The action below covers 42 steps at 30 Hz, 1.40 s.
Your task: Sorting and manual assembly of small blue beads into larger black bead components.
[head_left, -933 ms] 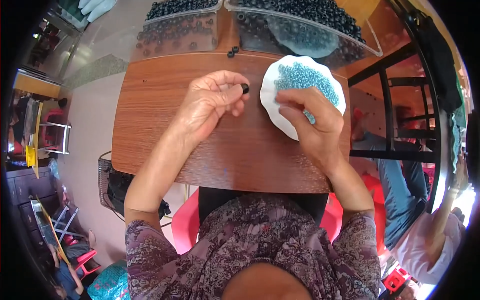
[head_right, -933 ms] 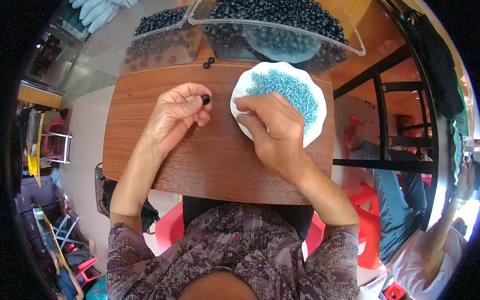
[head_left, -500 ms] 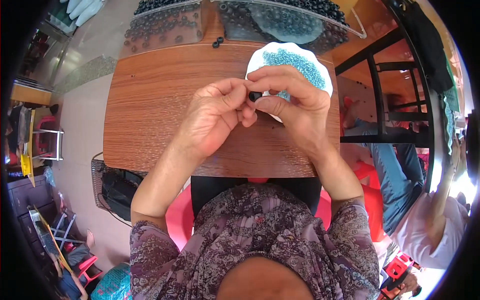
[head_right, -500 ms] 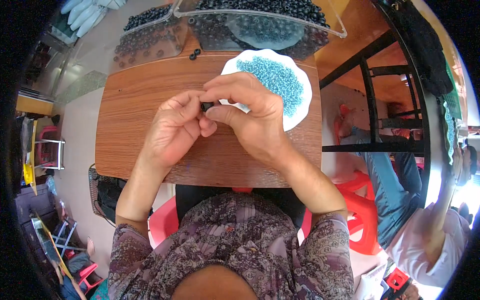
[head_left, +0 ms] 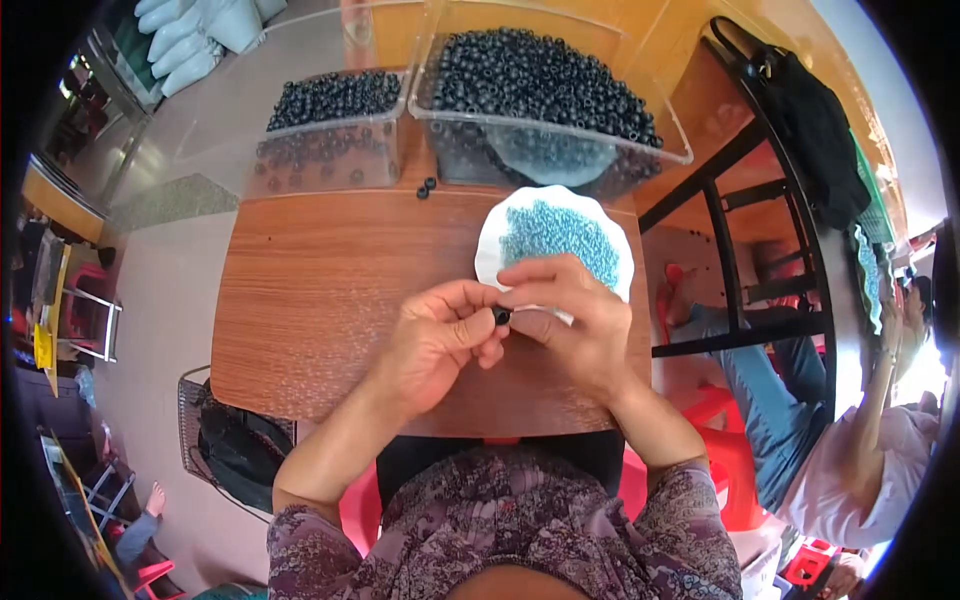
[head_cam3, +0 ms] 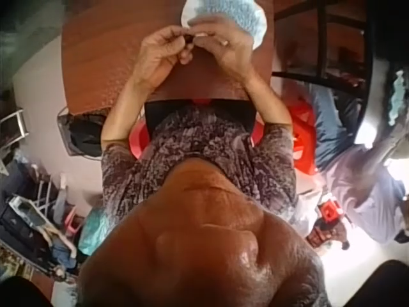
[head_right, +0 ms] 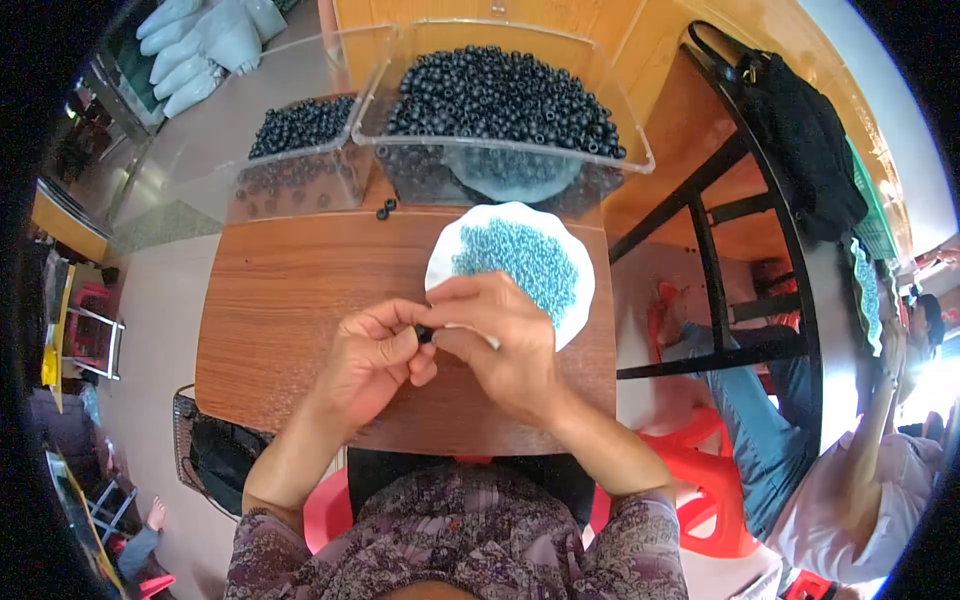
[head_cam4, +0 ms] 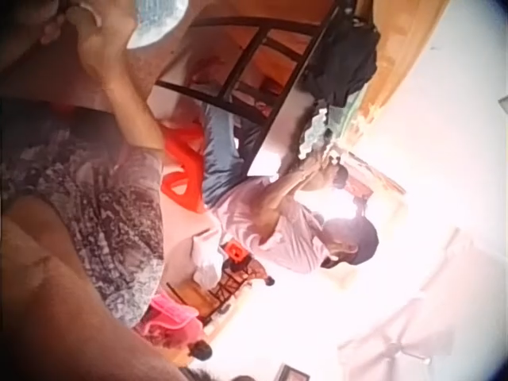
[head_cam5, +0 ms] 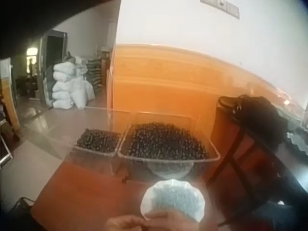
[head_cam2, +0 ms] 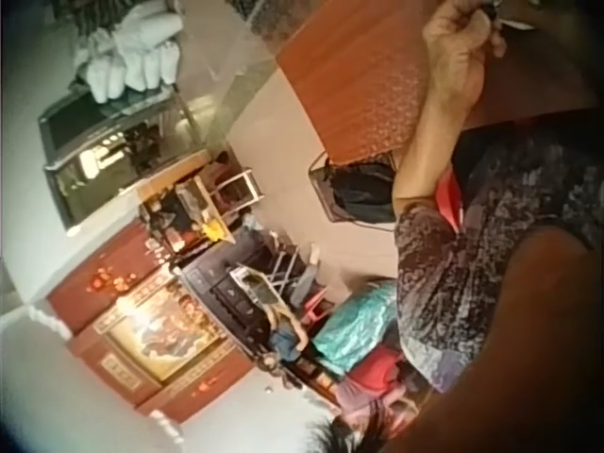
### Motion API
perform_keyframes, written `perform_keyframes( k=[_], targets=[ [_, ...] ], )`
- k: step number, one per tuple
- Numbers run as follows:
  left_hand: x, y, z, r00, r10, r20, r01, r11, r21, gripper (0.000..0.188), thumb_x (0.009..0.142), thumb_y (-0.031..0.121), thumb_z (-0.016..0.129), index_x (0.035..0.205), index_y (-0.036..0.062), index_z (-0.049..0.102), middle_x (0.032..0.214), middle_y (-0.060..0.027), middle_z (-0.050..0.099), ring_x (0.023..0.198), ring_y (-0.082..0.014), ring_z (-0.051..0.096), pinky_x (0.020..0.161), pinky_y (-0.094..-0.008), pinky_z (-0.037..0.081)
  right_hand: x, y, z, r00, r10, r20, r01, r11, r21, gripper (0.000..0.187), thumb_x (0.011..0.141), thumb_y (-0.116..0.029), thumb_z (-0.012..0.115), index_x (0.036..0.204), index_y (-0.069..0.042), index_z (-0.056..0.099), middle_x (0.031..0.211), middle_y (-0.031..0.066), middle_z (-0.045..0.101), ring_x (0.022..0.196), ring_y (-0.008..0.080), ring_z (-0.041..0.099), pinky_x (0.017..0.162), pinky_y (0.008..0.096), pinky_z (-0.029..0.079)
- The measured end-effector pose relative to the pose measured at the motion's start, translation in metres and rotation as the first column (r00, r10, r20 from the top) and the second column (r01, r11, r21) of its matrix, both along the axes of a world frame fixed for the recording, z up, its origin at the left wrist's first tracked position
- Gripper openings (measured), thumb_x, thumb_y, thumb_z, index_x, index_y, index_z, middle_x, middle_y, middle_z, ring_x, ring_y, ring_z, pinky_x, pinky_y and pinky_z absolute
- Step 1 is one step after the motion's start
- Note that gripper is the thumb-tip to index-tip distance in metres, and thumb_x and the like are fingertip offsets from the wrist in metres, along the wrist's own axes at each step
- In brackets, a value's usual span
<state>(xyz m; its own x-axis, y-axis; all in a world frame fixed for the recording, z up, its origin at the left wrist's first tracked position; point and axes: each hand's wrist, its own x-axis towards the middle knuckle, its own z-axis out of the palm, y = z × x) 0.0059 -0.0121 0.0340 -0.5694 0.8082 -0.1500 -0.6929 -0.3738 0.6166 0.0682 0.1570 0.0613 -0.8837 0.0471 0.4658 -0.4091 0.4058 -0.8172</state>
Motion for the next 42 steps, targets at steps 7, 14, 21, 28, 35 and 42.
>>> perform_keyframes(
  k=[7,14,21,28,35,42],
  targets=[
    [-0.005,0.014,0.000,0.997,0.029,0.066,-0.028,0.999,-0.023,0.021,0.085,0.010,0.059,0.103,-0.0009,0.056,0.085,-0.0056,0.058,0.069,-0.0133,0.052,0.063,-0.0290,0.041,-0.009,0.004,-0.003,0.980,-0.048,-0.194,0.093,0.968,0.232,0.025,0.066,0.002,0.069,0.091,-0.001,0.067,0.097,0.0125,0.063,0.081,0.0230,0.057,0.071,0.0308,0.045],
    [-0.010,0.007,-0.009,1.000,0.022,0.011,-0.021,0.995,-0.093,0.017,0.084,0.005,0.061,0.098,-0.0042,0.058,0.081,-0.0088,0.060,0.063,-0.0125,0.053,0.058,-0.0256,0.043,0.001,0.026,-0.012,0.984,-0.171,-0.045,0.177,0.938,0.298,0.022,0.068,0.004,0.066,0.089,0.000,0.067,0.092,0.0113,0.063,0.078,0.0206,0.058,0.068,0.0287,0.046],
    [-0.010,0.003,-0.027,0.996,0.085,0.035,-0.081,0.992,-0.098,0.017,0.084,0.005,0.061,0.097,-0.0052,0.058,0.080,-0.0103,0.060,0.062,-0.0125,0.053,0.057,-0.0252,0.043,-0.003,0.054,-0.027,0.939,-0.342,0.043,0.302,0.877,0.372,0.018,0.068,0.007,0.064,0.084,0.000,0.067,0.077,0.0071,0.061,0.072,0.0170,0.056,0.066,0.0272,0.044],
    [-0.009,-0.003,-0.037,0.996,0.081,0.024,-0.078,0.993,-0.088,0.016,0.083,0.004,0.061,0.096,-0.0050,0.058,0.078,-0.0101,0.060,0.062,-0.0128,0.053,0.056,-0.0242,0.043,-0.006,0.034,-0.035,0.966,-0.245,-0.075,0.234,0.722,0.651,0.019,0.062,0.004,0.070,0.079,-0.003,0.066,0.071,0.0062,0.057,0.070,0.0231,0.053,0.063,0.0323,0.043],
    [-0.007,-0.002,-0.040,0.998,0.047,0.033,-0.043,0.992,-0.115,0.015,0.083,0.004,0.062,0.096,-0.0039,0.059,0.075,-0.0081,0.061,0.058,-0.0114,0.053,0.052,-0.0216,0.042,-0.008,0.034,-0.040,0.966,-0.238,-0.102,0.230,0.604,0.763,0.016,0.063,0.002,0.070,0.078,-0.004,0.065,0.070,0.0060,0.055,0.069,0.0247,0.052,0.062,0.0336,0.041],
    [-0.007,-0.002,-0.041,0.998,0.044,0.043,-0.040,0.994,-0.103,0.015,0.083,0.005,0.061,0.096,-0.0029,0.059,0.076,-0.0074,0.061,0.058,-0.0104,0.053,0.052,-0.0213,0.043,-0.005,0.034,-0.034,0.967,-0.241,-0.084,0.241,0.753,0.612,0.016,0.067,0.003,0.067,0.081,-0.003,0.065,0.077,0.0068,0.061,0.069,0.0194,0.054,0.064,0.0291,0.043]
  ],
)
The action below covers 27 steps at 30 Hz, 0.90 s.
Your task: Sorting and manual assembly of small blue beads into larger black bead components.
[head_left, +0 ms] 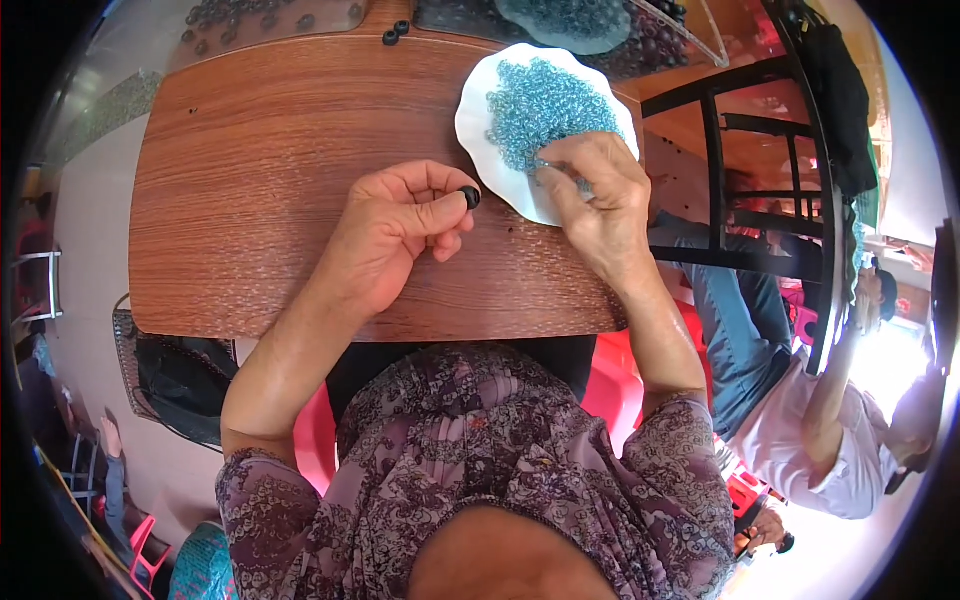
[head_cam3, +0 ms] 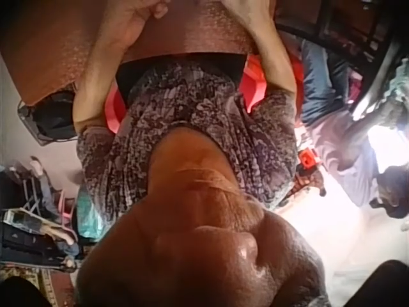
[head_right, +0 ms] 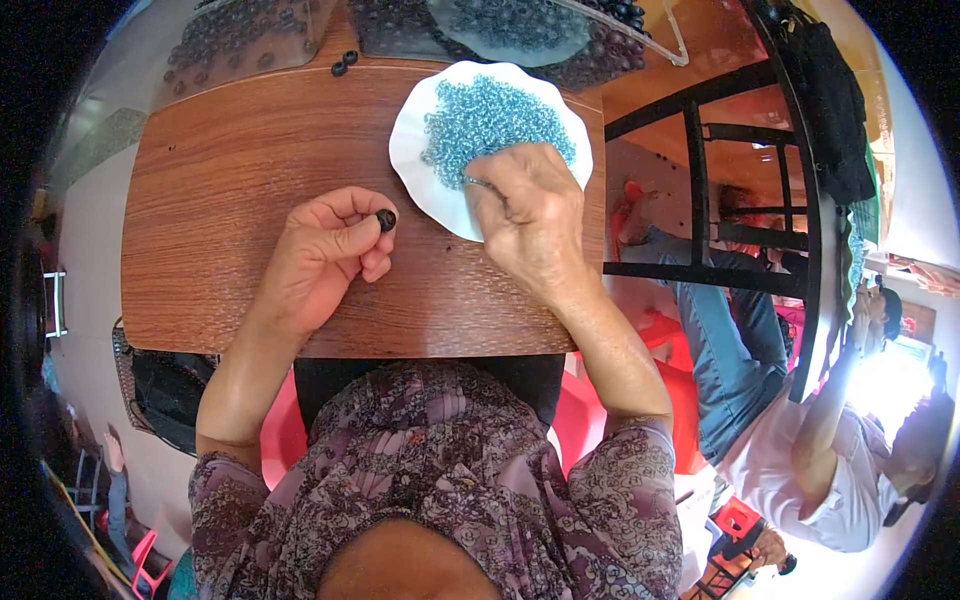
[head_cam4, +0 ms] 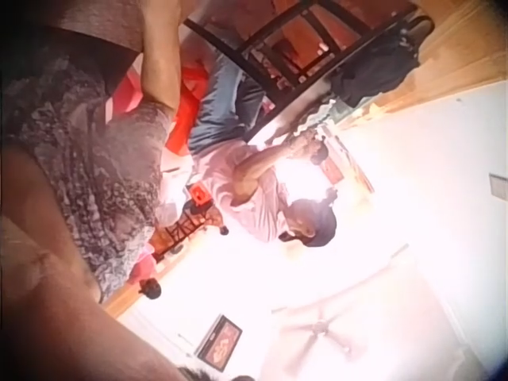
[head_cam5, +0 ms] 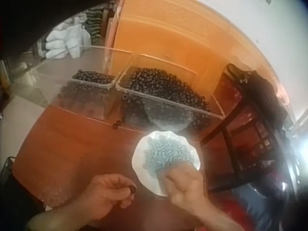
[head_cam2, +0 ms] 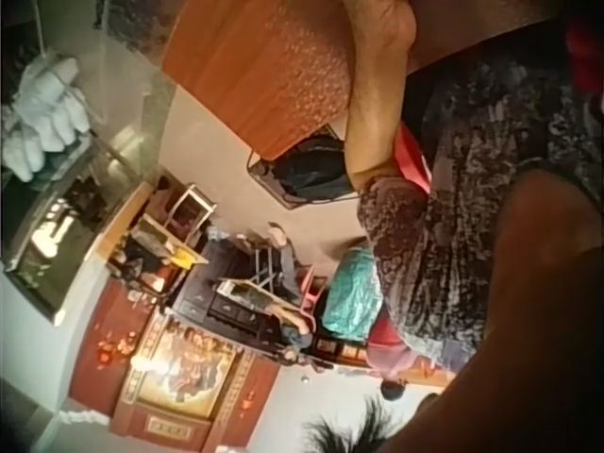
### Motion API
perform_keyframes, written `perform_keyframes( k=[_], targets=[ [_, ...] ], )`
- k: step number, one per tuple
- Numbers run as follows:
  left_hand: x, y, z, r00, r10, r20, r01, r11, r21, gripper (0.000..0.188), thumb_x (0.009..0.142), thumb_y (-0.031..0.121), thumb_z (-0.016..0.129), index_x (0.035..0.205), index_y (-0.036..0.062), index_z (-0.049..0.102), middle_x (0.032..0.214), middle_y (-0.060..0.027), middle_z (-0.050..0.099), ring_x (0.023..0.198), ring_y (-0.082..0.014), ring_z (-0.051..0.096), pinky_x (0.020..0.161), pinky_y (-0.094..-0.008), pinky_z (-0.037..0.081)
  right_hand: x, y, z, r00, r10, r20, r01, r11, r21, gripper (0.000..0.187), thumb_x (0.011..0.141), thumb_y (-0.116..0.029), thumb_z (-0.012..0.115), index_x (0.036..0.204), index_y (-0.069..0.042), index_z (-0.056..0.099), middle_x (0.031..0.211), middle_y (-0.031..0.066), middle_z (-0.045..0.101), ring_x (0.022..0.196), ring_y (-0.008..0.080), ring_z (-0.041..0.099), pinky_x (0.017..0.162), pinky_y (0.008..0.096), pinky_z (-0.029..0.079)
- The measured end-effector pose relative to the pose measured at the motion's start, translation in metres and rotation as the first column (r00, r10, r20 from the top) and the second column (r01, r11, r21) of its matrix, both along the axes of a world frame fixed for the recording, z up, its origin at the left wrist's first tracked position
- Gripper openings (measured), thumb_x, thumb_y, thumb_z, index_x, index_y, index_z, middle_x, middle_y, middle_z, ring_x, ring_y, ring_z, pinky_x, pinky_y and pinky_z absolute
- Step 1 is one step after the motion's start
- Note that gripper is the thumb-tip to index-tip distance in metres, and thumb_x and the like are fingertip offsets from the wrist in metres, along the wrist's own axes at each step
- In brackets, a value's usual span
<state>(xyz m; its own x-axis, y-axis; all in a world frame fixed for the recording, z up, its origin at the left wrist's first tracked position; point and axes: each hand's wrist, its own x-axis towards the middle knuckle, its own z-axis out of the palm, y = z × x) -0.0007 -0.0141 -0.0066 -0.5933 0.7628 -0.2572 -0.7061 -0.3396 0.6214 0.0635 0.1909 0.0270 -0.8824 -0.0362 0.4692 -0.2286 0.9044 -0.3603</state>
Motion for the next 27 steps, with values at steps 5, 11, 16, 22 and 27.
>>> perform_keyframes(
  k=[5,11,16,22,27],
  targets=[
    [0.001,0.000,-0.001,1.000,-0.003,-0.009,0.003,1.000,0.004,0.015,0.083,0.005,0.062,0.096,-0.0021,0.059,0.076,-0.0071,0.061,0.059,-0.0098,0.054,0.053,-0.0208,0.044,0.008,-0.006,0.007,0.968,-0.036,0.247,0.195,0.726,-0.659,0.008,0.076,0.003,0.064,0.085,0.002,0.064,0.084,0.0075,0.065,0.070,0.0080,0.054,0.067,0.0212,0.043],
    [0.000,0.000,-0.001,1.000,-0.008,-0.013,0.008,1.000,0.001,0.016,0.083,0.006,0.061,0.097,-0.0018,0.059,0.077,-0.0070,0.061,0.059,-0.0093,0.054,0.053,-0.0203,0.044,0.004,0.001,0.006,0.971,0.170,0.169,0.100,0.353,-0.930,0.015,0.076,0.004,0.063,0.091,0.004,0.062,0.085,0.0139,0.066,0.070,0.0109,0.056,0.066,0.0228,0.044],
    [0.005,0.005,0.003,0.994,0.080,-0.071,-0.083,0.996,-0.033,0.016,0.084,0.006,0.061,0.098,-0.0014,0.060,0.077,-0.0062,0.062,0.061,-0.0083,0.053,0.054,-0.0193,0.043,0.006,-0.005,0.004,0.974,0.138,0.180,0.118,0.371,-0.921,0.016,0.076,0.003,0.064,0.092,0.004,0.063,0.084,0.0126,0.066,0.070,0.0118,0.058,0.063,0.0231,0.045],
    [0.023,0.033,0.021,0.796,0.360,-0.486,-0.410,0.912,0.003,0.015,0.083,0.001,0.060,0.098,0.0002,0.058,0.086,-0.0036,0.061,0.072,-0.0087,0.056,0.061,-0.0220,0.047,0.013,-0.029,0.010,0.968,0.132,0.215,0.180,0.239,-0.954,0.015,0.078,0.003,0.063,0.093,0.003,0.063,0.084,0.0102,0.066,0.070,0.0108,0.058,0.063,0.0216,0.045],
    [0.023,0.051,0.021,0.294,0.284,-0.913,-0.643,0.765,0.031,0.018,0.078,-0.004,0.060,0.095,0.0030,0.055,0.083,-0.0076,0.058,0.073,-0.0156,0.059,0.062,-0.0262,0.047,0.014,-0.035,0.004,0.978,0.134,0.162,0.160,0.027,-0.987,0.013,0.080,0.001,0.063,0.094,0.003,0.061,0.081,0.0080,0.064,0.066,0.0105,0.057,0.060,0.0206,0.044]
  ],
)
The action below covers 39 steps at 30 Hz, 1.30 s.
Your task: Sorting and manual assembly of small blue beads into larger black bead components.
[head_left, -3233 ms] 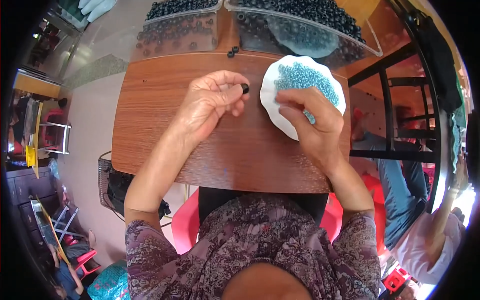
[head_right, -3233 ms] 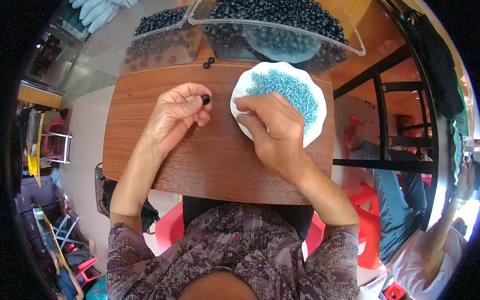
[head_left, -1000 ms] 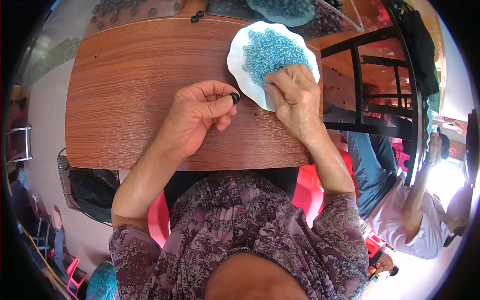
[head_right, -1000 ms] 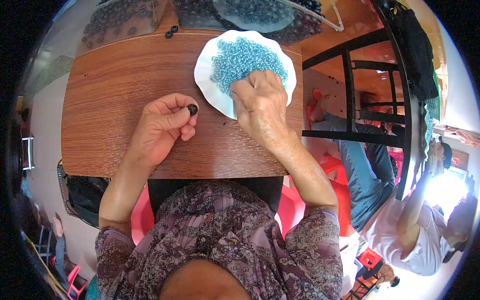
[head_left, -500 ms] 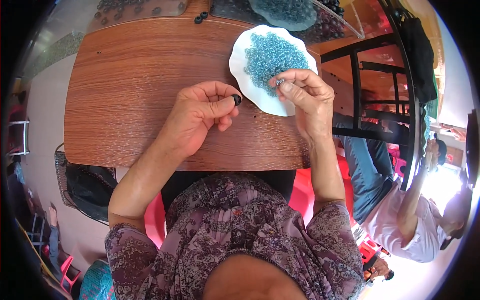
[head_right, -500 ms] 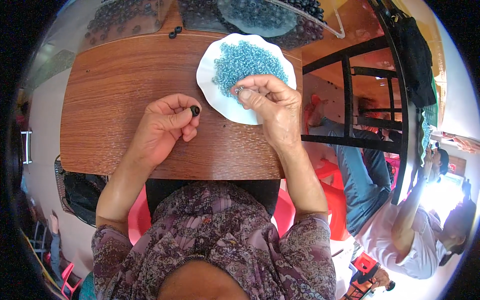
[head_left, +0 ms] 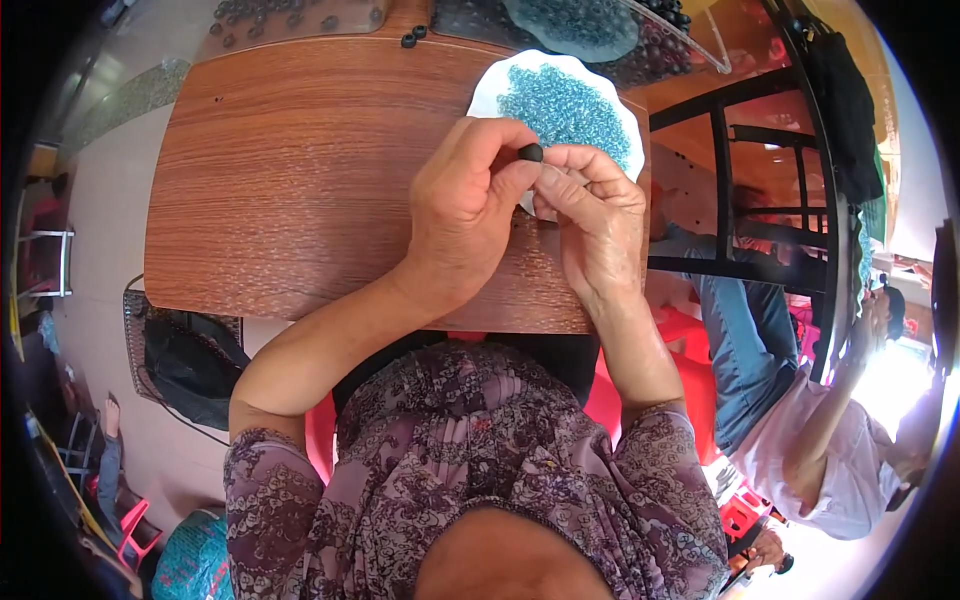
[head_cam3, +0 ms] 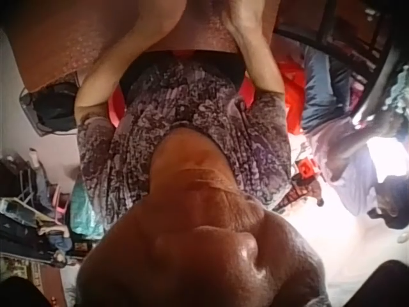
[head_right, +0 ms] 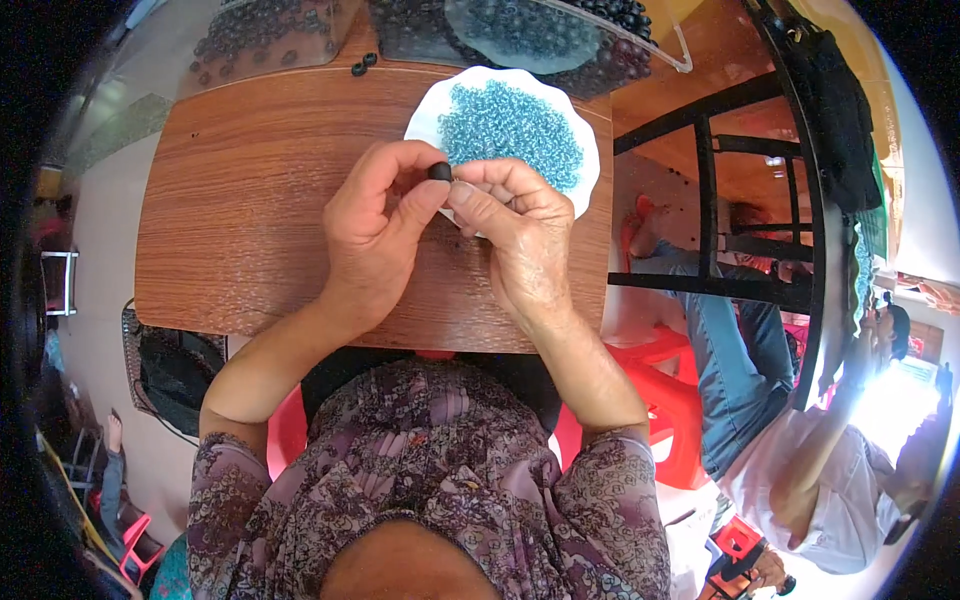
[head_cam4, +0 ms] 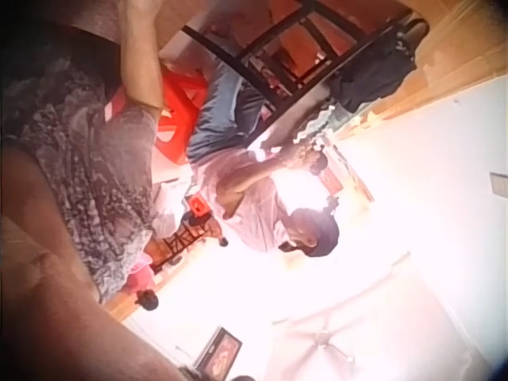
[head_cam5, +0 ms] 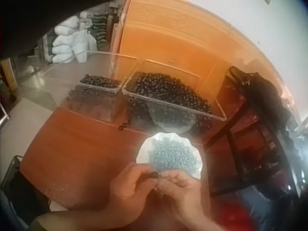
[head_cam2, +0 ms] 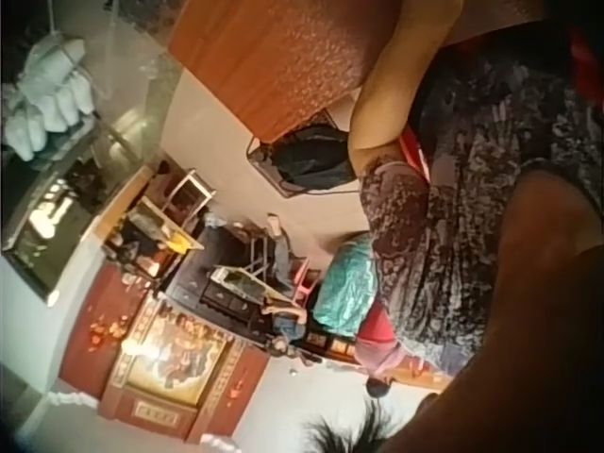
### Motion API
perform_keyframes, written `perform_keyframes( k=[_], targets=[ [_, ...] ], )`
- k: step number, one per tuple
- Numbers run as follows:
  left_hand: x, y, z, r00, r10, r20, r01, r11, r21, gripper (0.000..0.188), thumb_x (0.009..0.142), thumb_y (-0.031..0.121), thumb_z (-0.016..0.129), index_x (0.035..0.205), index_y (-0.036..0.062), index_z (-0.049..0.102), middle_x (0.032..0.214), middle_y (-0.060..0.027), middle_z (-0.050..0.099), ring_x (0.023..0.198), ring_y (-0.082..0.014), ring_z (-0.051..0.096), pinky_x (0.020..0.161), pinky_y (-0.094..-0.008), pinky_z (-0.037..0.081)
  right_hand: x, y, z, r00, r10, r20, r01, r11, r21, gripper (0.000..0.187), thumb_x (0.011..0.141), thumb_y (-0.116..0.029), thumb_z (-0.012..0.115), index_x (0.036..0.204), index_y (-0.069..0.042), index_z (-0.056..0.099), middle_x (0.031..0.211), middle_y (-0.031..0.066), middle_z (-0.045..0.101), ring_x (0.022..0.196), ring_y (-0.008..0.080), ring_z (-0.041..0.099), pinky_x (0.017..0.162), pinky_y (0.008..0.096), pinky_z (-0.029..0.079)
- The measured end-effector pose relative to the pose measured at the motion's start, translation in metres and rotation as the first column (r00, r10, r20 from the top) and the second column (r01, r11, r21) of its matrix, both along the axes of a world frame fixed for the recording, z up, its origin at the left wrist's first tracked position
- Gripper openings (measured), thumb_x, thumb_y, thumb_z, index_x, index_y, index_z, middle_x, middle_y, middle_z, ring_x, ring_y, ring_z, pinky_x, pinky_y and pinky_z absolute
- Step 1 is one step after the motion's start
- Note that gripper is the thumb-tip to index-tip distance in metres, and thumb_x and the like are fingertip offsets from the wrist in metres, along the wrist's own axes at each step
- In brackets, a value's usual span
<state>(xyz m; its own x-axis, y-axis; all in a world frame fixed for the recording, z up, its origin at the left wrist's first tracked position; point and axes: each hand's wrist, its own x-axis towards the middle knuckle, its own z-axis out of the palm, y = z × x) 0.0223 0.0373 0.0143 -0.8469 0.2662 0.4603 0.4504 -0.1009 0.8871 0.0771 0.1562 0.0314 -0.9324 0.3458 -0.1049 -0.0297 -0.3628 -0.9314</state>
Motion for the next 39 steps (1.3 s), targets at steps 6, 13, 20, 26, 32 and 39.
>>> perform_keyframes(
  k=[6,13,20,26,32,39],
  targets=[
    [-0.001,0.010,-0.003,0.981,-0.037,0.190,0.037,0.999,0.002,0.014,0.080,0.002,0.059,0.093,0.0013,0.055,0.081,-0.0082,0.059,0.070,-0.0169,0.058,0.062,-0.0294,0.047,0.001,0.004,-0.003,1.000,-0.019,-0.023,0.020,0.999,0.046,0.014,0.080,0.002,0.063,0.094,0.004,0.061,0.081,0.0077,0.064,0.065,0.0102,0.057,0.060,0.0200,0.045],
    [-0.015,0.006,-0.001,0.804,-0.255,0.537,0.189,0.966,0.176,0.012,0.081,0.004,0.056,0.092,-0.0017,0.055,0.073,-0.0045,0.058,0.060,-0.0078,0.053,0.049,-0.0232,0.043,0.002,0.005,0.000,0.999,-0.001,0.048,-0.013,0.960,0.278,0.016,0.079,0.000,0.065,0.094,0.003,0.061,0.083,0.0068,0.065,0.072,0.0091,0.060,0.064,0.0198,0.047],
    [-0.019,0.006,0.007,0.687,-0.287,0.668,0.232,0.957,0.172,0.014,0.086,0.010,0.056,0.096,-0.0001,0.055,0.069,-0.0013,0.055,0.051,-0.0057,0.046,0.045,-0.0185,0.036,-0.002,0.008,-0.003,0.997,-0.020,0.068,-0.012,0.903,0.429,0.013,0.080,0.000,0.064,0.092,0.003,0.060,0.085,0.0068,0.065,0.073,0.0086,0.060,0.066,0.0196,0.047],
    [-0.019,0.010,0.008,0.672,-0.279,0.686,0.220,0.960,0.174,0.013,0.086,0.011,0.057,0.095,0.0009,0.055,0.069,-0.0015,0.056,0.053,-0.0053,0.047,0.046,-0.0175,0.037,-0.005,0.012,-0.005,0.997,-0.001,-0.073,0.057,0.629,0.775,0.010,0.079,0.001,0.065,0.088,0.002,0.060,0.081,0.0026,0.063,0.065,0.0068,0.054,0.060,0.0206,0.045],
    [-0.020,0.012,0.004,0.763,-0.213,0.611,0.176,0.977,0.121,0.013,0.087,0.011,0.056,0.096,0.0024,0.055,0.070,-0.0005,0.056,0.055,-0.0049,0.047,0.047,-0.0177,0.037,-0.015,0.016,-0.010,0.930,0.111,-0.351,0.309,0.283,0.908,0.017,0.068,0.004,0.068,0.078,-0.003,0.056,0.067,0.0063,0.055,0.057,0.0185,0.052,0.051,0.0288,0.042],
    [-0.016,0.014,-0.004,0.973,-0.063,0.221,0.074,0.997,-0.039,0.014,0.081,0.007,0.058,0.093,0.0003,0.054,0.071,-0.0084,0.060,0.065,-0.0152,0.060,0.056,-0.0298,0.047,-0.013,0.018,-0.008,0.978,0.081,-0.192,0.148,0.379,0.913,0.013,0.073,0.003,0.067,0.082,0.000,0.058,0.072,0.0061,0.058,0.060,0.0124,0.053,0.054,0.0244,0.043]
  ],
)
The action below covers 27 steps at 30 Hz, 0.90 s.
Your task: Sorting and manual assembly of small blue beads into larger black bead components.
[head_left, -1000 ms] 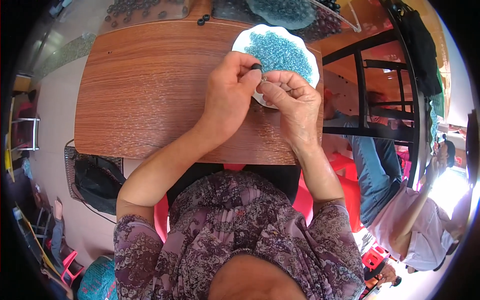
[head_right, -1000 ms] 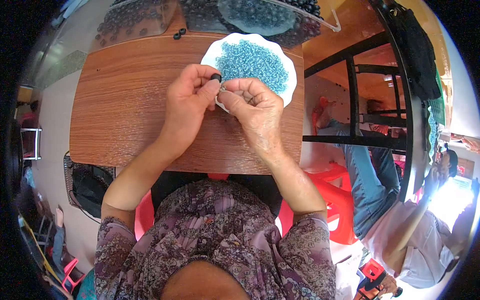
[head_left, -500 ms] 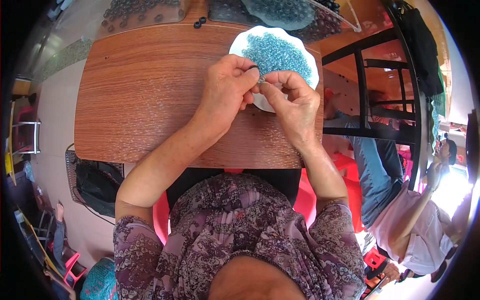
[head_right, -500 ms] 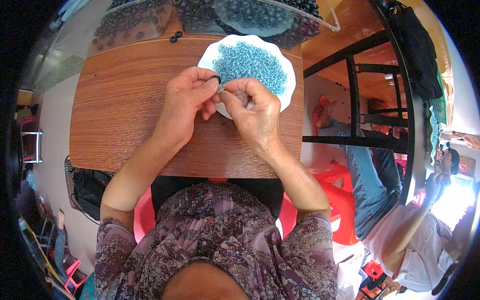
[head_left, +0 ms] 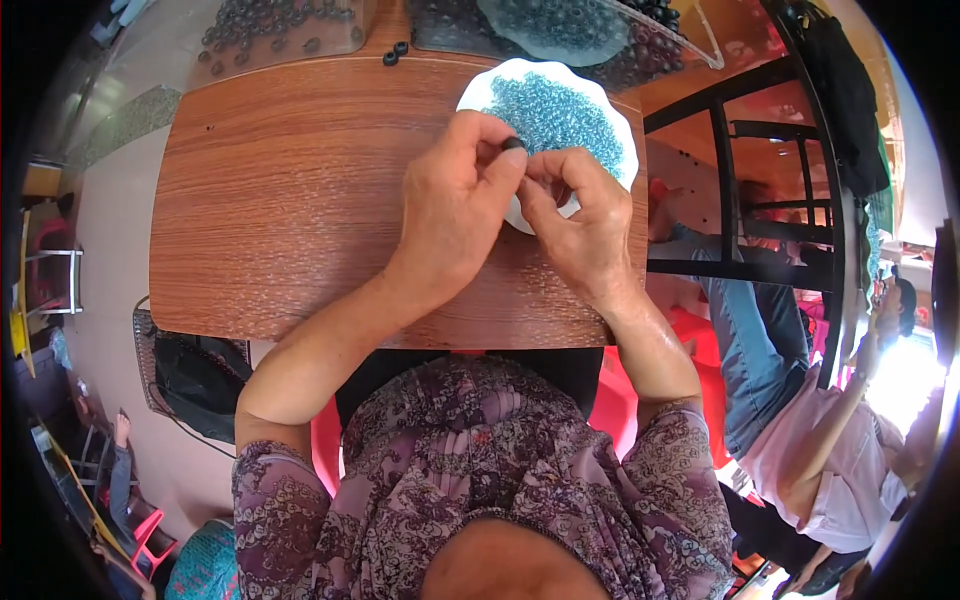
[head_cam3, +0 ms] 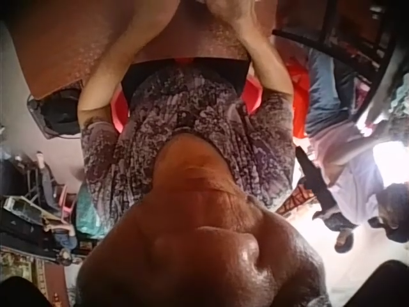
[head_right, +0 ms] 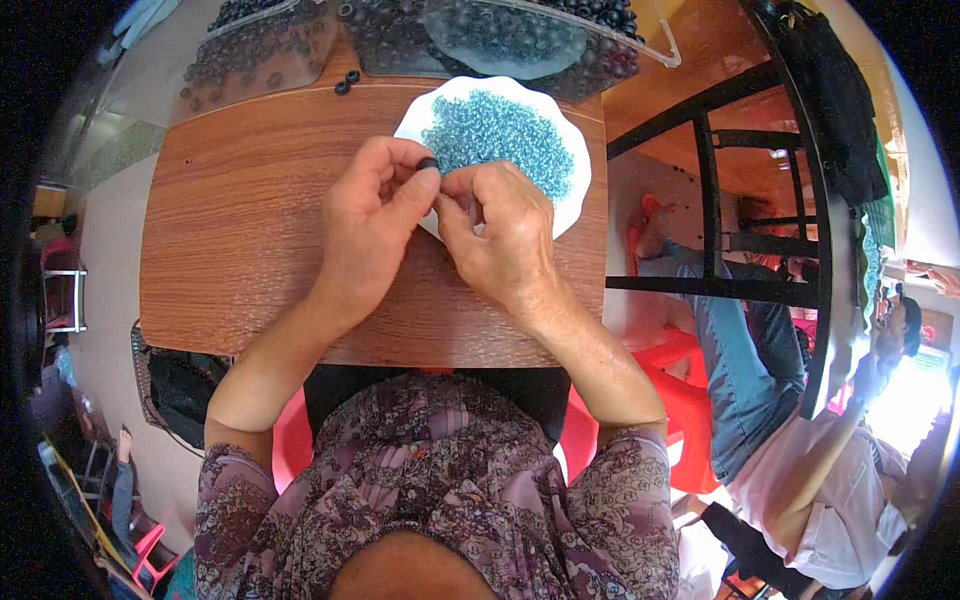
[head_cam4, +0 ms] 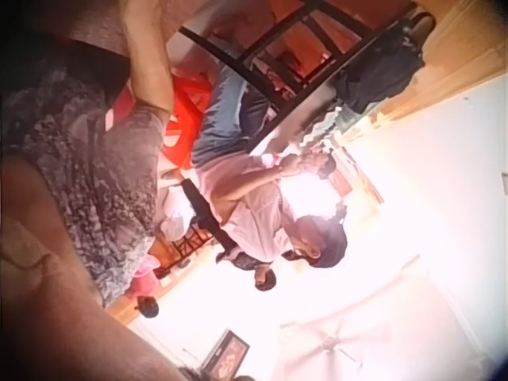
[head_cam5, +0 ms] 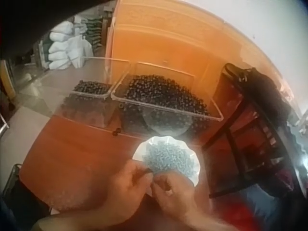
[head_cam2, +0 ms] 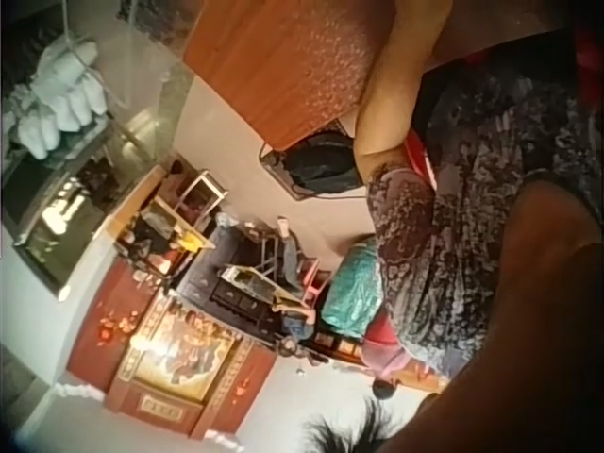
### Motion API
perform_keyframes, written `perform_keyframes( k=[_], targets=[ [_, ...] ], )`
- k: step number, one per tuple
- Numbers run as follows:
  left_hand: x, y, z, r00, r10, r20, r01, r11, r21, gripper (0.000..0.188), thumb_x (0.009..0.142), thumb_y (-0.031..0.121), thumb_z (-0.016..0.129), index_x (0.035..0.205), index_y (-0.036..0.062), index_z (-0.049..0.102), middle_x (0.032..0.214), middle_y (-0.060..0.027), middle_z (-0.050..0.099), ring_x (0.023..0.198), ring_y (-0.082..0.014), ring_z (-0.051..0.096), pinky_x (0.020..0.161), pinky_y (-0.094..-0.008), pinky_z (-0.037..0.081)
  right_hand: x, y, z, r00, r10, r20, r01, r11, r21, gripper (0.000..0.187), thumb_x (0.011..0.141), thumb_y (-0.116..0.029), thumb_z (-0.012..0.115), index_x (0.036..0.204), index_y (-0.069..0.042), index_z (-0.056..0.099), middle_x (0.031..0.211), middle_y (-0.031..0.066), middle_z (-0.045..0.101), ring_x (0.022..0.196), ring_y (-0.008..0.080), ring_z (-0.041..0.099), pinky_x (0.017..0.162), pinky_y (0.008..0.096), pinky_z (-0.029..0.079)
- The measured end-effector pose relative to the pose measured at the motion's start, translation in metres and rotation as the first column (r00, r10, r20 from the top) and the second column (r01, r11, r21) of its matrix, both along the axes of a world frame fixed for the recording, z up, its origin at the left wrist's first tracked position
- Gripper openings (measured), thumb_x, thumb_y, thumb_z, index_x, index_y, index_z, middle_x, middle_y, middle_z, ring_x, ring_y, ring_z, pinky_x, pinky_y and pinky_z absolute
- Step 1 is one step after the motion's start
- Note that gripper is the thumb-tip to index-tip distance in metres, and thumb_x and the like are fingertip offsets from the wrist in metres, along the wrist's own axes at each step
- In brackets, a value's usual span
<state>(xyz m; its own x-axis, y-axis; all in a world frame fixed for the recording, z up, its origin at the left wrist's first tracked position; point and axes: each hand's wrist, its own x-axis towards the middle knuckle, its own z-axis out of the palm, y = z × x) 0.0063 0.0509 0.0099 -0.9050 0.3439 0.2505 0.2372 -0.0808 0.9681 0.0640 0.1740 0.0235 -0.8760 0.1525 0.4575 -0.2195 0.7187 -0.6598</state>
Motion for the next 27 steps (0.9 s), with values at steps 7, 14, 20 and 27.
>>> perform_keyframes(
  k=[7,14,20,27],
  targets=[
    [0.002,-0.003,0.000,0.998,-0.058,-0.018,0.056,0.993,-0.102,0.014,0.087,0.003,0.056,0.101,0.0021,0.054,0.084,-0.0015,0.060,0.072,-0.0061,0.055,0.061,-0.0193,0.045,-0.001,-0.003,0.001,0.989,0.056,-0.134,-0.033,0.985,0.170,0.019,0.066,0.004,0.065,0.080,-0.002,0.054,0.070,0.0101,0.054,0.062,0.0265,0.052,0.054,0.0355,0.040],
    [-0.005,-0.004,0.003,0.949,-0.124,0.290,0.083,0.985,0.150,0.013,0.082,-0.001,0.056,0.095,-0.0004,0.054,0.071,-0.0047,0.060,0.059,-0.0088,0.057,0.050,-0.0210,0.046,-0.003,-0.001,-0.003,0.963,0.093,-0.253,-0.007,0.948,0.319,0.020,0.068,0.007,0.066,0.084,-0.002,0.058,0.074,0.0077,0.057,0.064,0.0198,0.054,0.054,0.0289,0.042],
    [-0.006,-0.009,0.004,0.881,-0.227,0.415,0.139,0.963,0.233,0.017,0.085,0.003,0.057,0.101,-0.0029,0.053,0.076,-0.0053,0.060,0.060,-0.0080,0.055,0.050,-0.0190,0.043,-0.002,0.000,0.000,0.981,0.084,-0.175,-0.037,0.965,0.259,0.017,0.070,0.005,0.068,0.083,0.000,0.058,0.071,0.0072,0.057,0.063,0.0184,0.053,0.054,0.0278,0.041],
    [-0.008,-0.009,0.004,0.940,-0.172,0.296,0.143,0.983,0.118,0.016,0.086,0.006,0.056,0.099,-0.0020,0.053,0.074,-0.0031,0.058,0.055,-0.0056,0.049,0.048,-0.0168,0.038,-0.004,-0.001,0.003,0.981,0.081,-0.177,-0.040,0.974,0.221,0.018,0.070,0.006,0.068,0.083,-0.001,0.059,0.072,0.0070,0.058,0.063,0.0172,0.054,0.055,0.0260,0.043]
  ],
)
